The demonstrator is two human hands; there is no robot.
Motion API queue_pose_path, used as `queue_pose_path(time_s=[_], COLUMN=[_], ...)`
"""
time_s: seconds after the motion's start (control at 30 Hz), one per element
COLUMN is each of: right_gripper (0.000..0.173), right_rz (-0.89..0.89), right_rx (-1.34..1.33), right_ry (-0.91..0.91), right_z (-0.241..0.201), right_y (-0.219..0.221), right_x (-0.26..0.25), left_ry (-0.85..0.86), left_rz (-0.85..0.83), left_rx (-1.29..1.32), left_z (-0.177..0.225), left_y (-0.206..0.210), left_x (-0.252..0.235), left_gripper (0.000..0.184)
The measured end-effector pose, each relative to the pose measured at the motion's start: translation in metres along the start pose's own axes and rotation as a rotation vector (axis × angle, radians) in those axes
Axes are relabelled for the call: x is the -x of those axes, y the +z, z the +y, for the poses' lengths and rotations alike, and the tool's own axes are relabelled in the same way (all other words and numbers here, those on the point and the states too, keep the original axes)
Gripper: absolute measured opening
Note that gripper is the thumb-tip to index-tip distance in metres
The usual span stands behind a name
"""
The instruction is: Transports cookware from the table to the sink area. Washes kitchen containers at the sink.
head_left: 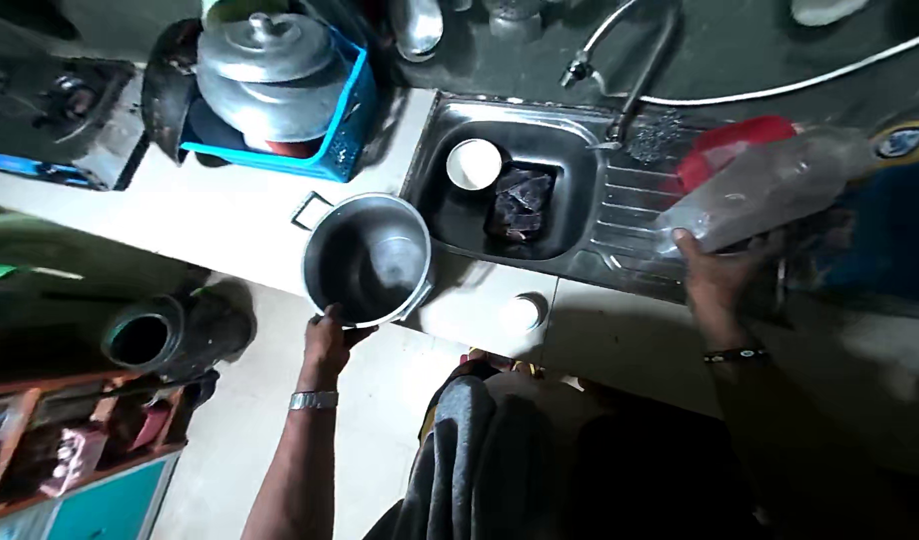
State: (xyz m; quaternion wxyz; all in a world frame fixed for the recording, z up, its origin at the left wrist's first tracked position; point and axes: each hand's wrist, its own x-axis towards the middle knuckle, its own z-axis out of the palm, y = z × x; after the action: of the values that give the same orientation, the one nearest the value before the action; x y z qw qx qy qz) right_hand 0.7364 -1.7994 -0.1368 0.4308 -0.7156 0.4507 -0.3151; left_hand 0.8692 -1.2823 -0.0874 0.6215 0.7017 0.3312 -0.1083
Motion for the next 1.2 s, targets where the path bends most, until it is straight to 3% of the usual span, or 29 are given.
queue_pose_path(time_s=[0.17, 0.27, 0.47, 0.53, 0.6, 0.67, 0.7, 0.73, 0.83, 0.9, 0.97, 1.1, 1.2], right_gripper=[0.121, 0.103, 0.092, 0.081, 0.071, 0.058, 0.051, 0.045, 0.036, 0.036, 0.036, 0.033, 0.033], right_rz=[-0.040, -0.059, -0.137, -0.147, -0.172, -0.211, -0.253, -0.325, -0.601, -0.711, -0.733, -0.650, -0.588], right_rx=[0.267, 0.308, 0.444, 0.431, 0.396, 0.370, 0.367, 0.365, 0.332, 0.279, 0.241, 0.210, 0.247], right_ry=[0.086, 0.039, -0.039, -0.022, 0.001, 0.039, 0.046, 0.063, 0.204, 0.296, 0.329, 0.384, 0.557], right_z=[0.011, 0.009, 0.011, 0.004, -0.003, -0.014, -0.019, -0.024, -0.035, -0.037, -0.030, 0.001, 0.013], right_y=[-0.009, -0.014, -0.021, -0.024, -0.025, -0.025, -0.026, -0.028, -0.034, -0.035, -0.038, -0.044, -0.043], right_x=[0.023, 0.041, 0.083, 0.096, 0.110, 0.125, 0.131, 0.135, 0.145, 0.155, 0.168, 0.196, 0.207], left_ry=[0.063, 0.074, 0.084, 0.341, 0.859, 1.231, 1.272, 1.195, 0.667, 0.318, 0.125, 0.145, 0.162], left_rz=[0.059, 0.096, 0.240, 0.394, 0.546, 0.474, 0.318, 0.104, -0.483, -0.667, -0.664, -0.517, -0.477], left_rx=[-0.141, -0.201, -0.178, -0.381, -0.579, -0.592, -0.543, -0.492, -0.433, -0.429, -0.433, -0.611, -0.629], left_z=[0.016, 0.025, 0.039, 0.043, 0.054, 0.074, 0.076, 0.073, 0.054, 0.036, 0.019, 0.012, 0.014], left_y=[-0.046, -0.079, -0.119, -0.124, -0.117, -0.075, -0.044, -0.007, 0.112, 0.182, 0.237, 0.310, 0.338], left_x=[-0.036, -0.061, -0.091, -0.080, -0.060, -0.033, -0.022, -0.017, -0.046, -0.099, -0.154, -0.215, -0.230], left_gripper=[0.039, 0.041, 0.047, 0.054, 0.065, 0.051, 0.043, 0.038, 0.034, 0.041, 0.051, 0.074, 0.053])
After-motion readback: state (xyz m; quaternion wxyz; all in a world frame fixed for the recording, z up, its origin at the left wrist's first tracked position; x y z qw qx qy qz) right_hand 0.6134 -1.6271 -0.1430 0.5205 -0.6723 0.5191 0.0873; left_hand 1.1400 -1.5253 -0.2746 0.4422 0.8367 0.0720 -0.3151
